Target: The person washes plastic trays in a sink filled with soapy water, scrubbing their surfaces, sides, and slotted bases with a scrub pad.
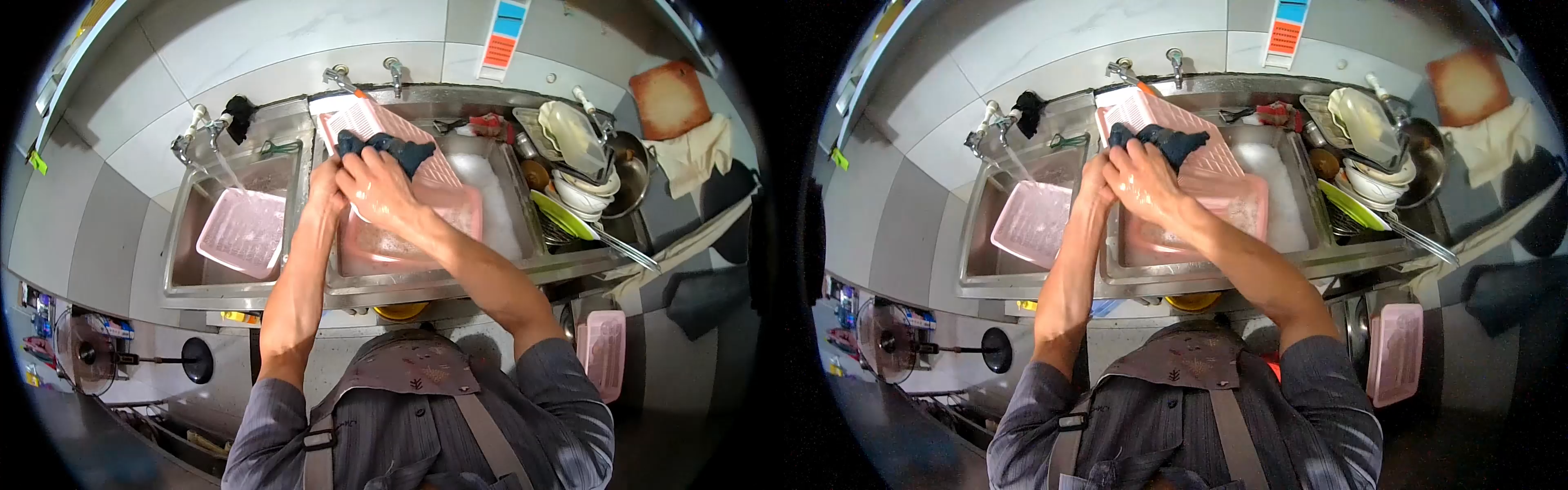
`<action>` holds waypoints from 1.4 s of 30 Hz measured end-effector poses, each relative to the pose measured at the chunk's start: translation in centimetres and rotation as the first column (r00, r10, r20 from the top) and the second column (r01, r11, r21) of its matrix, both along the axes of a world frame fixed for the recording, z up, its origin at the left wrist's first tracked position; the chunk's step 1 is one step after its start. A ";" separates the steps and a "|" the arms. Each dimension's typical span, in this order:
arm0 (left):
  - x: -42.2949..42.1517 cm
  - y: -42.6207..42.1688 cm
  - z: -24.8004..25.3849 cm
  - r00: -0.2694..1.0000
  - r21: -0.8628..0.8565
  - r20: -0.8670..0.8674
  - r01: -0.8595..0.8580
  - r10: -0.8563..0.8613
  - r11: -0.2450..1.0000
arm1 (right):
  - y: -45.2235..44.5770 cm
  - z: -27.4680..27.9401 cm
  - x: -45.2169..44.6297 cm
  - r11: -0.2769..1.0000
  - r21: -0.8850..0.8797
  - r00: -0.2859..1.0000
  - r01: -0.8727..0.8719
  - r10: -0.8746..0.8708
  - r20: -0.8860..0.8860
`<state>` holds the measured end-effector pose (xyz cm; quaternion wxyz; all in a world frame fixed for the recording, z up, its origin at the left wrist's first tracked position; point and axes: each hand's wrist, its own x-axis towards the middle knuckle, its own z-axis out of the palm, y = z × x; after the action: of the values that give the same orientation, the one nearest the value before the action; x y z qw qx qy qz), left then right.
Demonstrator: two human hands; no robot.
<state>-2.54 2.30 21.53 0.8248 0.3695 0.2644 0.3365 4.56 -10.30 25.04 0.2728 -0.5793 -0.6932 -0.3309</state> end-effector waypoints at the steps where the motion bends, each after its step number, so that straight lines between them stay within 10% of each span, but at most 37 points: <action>1: 0.5 0.6 -0.3 1.000 -0.072 -0.011 -0.011 0.010 0.997 | -1.1 0.0 -0.5 0.999 -0.048 1.000 -0.019 0.019 -0.004; 14: -0.1 0.4 -2.0 0.988 -0.269 0.156 0.035 0.008 0.963 | -6.9 -7.8 3.3 0.989 0.140 0.911 -0.049 0.102 -0.399; 17: -0.7 0.1 -2.1 0.986 -0.303 0.141 -0.047 0.094 0.952 | -7.8 -12.9 6.4 0.991 0.092 0.760 0.101 -0.017 -0.650; 18: -0.7 -1.0 -0.7 0.990 -0.267 0.066 -0.101 0.123 0.958 | -7.0 -16.7 8.1 0.971 0.241 0.448 0.005 0.213 -0.868; 20: -1.1 -0.4 -2.9 0.990 -0.224 0.064 -0.109 0.126 0.969 | -7.4 -23.0 11.4 0.997 -0.004 0.292 0.082 -0.028 -0.956; 21: -1.3 -0.2 -3.8 0.991 -0.179 0.073 -0.099 0.114 0.979 | -7.9 -24.5 13.7 0.891 -0.363 0.462 0.272 -0.452 -0.763; 22: -1.6 -0.7 -4.0 0.989 -0.117 -0.029 -0.148 0.146 0.982 | -7.2 -25.2 16.1 0.784 -0.572 0.336 0.243 -0.621 -0.708; 26: -2.5 -2.7 -5.5 0.960 -0.041 -0.193 -0.214 0.202 0.976 | -5.7 -23.8 20.4 0.832 -0.543 -0.023 0.114 -0.544 -0.839; 31: -4.4 -2.2 -8.9 0.962 -0.012 -0.151 -0.230 0.226 0.973 | -6.6 -16.4 17.1 0.840 -0.504 0.171 0.202 -0.537 -0.826; 35: -4.5 -3.6 -10.5 0.947 0.094 -0.179 -0.254 0.267 0.963 | -6.3 -11.0 11.9 0.997 -0.032 0.427 0.070 -0.059 -0.902; 39: -4.6 -3.9 -10.7 0.870 0.236 -0.389 -0.222 0.301 0.946 | -4.8 -8.5 8.2 0.969 -0.231 0.796 -0.087 -0.072 -0.600; 42: -5.5 -4.1 -9.4 0.854 0.320 -0.349 -0.279 0.386 0.906 | -3.9 -11.4 10.3 0.979 -0.168 0.771 -0.117 -0.017 -0.637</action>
<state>-8.01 -1.82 12.16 0.6257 0.4830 0.4434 0.4227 14.85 -14.16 13.60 0.4406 -0.6624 -0.6047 -0.0381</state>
